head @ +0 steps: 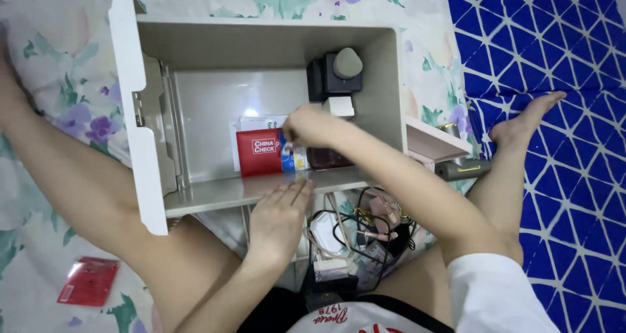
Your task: The person lies on a bed and organizes various items into a white storage box. They place small boxes, a phone, a cable, and a pink pouch into the box. They also arrange several bracelets and watches into a pink jewelry case before placing it in the storage box.
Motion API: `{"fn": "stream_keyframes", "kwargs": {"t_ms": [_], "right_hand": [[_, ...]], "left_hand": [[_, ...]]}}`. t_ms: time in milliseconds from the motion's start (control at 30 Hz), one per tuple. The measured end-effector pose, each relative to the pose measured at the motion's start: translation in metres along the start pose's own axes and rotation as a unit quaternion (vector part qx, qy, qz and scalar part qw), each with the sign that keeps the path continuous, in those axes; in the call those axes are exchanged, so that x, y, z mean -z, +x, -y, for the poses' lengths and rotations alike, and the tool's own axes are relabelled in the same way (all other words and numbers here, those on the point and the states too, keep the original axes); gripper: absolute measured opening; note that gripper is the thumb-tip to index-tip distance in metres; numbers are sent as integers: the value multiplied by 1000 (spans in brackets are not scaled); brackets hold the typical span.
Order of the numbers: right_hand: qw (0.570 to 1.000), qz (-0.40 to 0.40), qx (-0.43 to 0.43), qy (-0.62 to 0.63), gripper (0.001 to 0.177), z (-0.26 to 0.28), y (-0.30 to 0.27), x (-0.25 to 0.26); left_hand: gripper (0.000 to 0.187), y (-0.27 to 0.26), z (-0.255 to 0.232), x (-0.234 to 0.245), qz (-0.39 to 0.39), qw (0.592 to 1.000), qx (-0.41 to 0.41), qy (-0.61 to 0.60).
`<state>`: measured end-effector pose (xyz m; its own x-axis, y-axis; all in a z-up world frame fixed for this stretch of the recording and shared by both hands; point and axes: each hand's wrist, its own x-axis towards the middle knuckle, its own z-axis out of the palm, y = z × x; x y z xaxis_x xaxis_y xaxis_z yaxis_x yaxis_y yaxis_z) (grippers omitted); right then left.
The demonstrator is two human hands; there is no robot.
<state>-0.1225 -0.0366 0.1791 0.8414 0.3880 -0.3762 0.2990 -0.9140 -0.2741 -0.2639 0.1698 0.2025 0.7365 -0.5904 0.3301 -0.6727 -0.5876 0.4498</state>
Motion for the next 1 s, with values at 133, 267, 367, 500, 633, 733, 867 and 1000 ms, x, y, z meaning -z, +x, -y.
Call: {"fn": "stream_keyframes", "kwargs": {"t_ms": [133, 267, 367, 500, 633, 733, 867, 1000], "right_hand": [[994, 58, -35, -87, 19, -4, 26, -41], [992, -101, -14, 71, 30, 0, -40, 36], [919, -296, -24, 260, 23, -16, -136, 71], [782, -477, -256, 309, 10, -92, -221, -9], [831, -424, -213, 292, 23, -123, -205, -104], [878, -306, -236, 284, 30, -95, -196, -113], [957, -137, -172, 189, 31, -85, -221, -125], [984, -94, -107, 109, 35, -79, -248, -137]], "left_hand": [[40, 4, 5, 5, -1, 1000, -8, -20], [37, 10, 11, 4, -37, 998, -31, -40], [35, 24, 17, 4, -80, 994, -49, -49], [25, 38, 19, -2, -152, 986, -57, -27], [24, 36, 19, -11, -166, 983, -70, -26], [26, 33, 12, -11, -172, 982, -73, -18], [31, 21, -7, -19, -195, 979, -55, 16], [36, -7, -9, -70, -184, 976, -110, -46]]}}
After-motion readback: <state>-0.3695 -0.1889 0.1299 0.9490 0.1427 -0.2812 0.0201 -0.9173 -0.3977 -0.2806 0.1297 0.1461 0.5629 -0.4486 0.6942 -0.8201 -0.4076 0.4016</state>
